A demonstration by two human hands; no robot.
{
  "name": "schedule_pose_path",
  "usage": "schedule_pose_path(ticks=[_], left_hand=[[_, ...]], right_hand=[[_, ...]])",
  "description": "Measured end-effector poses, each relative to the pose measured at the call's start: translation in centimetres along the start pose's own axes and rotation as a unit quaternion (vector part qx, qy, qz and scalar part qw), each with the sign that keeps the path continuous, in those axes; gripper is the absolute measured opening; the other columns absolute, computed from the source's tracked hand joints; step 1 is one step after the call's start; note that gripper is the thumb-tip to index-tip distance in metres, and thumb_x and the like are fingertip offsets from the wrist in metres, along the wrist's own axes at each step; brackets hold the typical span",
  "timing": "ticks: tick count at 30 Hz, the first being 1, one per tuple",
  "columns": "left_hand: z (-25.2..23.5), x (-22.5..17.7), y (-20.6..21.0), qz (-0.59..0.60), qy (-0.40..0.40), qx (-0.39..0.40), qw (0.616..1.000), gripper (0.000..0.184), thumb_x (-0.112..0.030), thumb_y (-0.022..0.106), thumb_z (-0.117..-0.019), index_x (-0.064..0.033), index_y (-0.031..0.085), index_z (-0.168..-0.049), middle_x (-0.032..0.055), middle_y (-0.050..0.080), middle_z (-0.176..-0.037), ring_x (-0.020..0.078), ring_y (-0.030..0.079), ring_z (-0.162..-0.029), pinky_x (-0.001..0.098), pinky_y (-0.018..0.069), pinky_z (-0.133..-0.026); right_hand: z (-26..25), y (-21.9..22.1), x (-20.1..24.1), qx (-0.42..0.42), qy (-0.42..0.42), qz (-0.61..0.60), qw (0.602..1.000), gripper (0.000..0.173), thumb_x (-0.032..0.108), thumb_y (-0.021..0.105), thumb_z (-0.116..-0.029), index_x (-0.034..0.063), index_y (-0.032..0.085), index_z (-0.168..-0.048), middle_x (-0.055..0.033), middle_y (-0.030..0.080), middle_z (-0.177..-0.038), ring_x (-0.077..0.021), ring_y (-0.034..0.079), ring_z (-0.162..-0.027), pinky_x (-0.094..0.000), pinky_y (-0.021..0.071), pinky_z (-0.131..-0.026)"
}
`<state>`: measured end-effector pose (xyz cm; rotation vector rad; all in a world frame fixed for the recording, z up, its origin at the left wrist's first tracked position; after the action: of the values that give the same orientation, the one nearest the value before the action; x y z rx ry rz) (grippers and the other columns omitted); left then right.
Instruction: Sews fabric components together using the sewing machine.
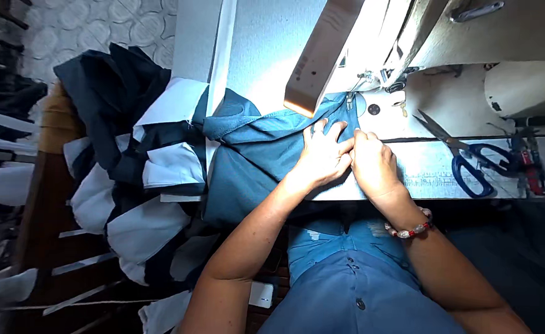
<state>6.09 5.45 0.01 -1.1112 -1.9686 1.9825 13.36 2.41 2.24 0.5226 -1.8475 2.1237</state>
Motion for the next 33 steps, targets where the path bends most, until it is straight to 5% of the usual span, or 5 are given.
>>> schedule_pose_path(ticks=[8,24,33], left_hand=[[0.3,0.8,-0.1,0.003,0.047,-0.004,0.999,0.048,-0.029,0.037,-0.0953,-0.0294,0.074,-0.127,0.0191,0.059,-0.142,0.0544,0.042,-0.136,0.0737,0.0249,-0.104],[-1.1,2.0,0.0,-0.006,0.045,0.004,0.999,0.048,-0.029,0.037,-0.0962,-0.0295,0.073,-0.127,0.0192,0.059,-0.142,0.0571,0.038,-0.139,0.0812,0.0179,-0.104],[-2.5,3.0,-0.8,0.01,0.072,0.001,0.997,0.047,-0.024,0.039,-0.0943,-0.0243,0.074,-0.127,0.0235,0.058,-0.14,0.0567,0.039,-0.138,0.0775,0.0192,-0.106]], right_hand=[[-0.4,0.2,-0.1,-0.014,0.012,-0.023,1.0,0.041,0.001,0.06,-0.0988,-0.0097,0.053,-0.137,-0.0298,0.062,-0.117,-0.0459,0.068,-0.092,-0.0559,0.056,-0.07],[-2.5,-0.1,-0.4,-0.032,0.012,-0.034,0.999,0.031,0.001,0.055,-0.1009,-0.0092,0.058,-0.13,-0.029,0.062,-0.114,-0.045,0.067,-0.095,-0.0547,0.0549,-0.071],[-2.1,-1.3,0.0,-0.027,-0.012,-0.049,0.998,0.028,0.003,0.053,-0.1025,-0.0064,0.059,-0.128,-0.0259,0.063,-0.115,-0.04,0.069,-0.091,-0.0501,0.0564,-0.073]])
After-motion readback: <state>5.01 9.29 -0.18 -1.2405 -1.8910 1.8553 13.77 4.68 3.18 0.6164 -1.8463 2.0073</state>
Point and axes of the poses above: each hand's wrist, its own z-axis away from the middle knuckle, its own y-axis out of the palm, x = y × z, the point moved 10 cm from there along -z, towards the middle knuckle
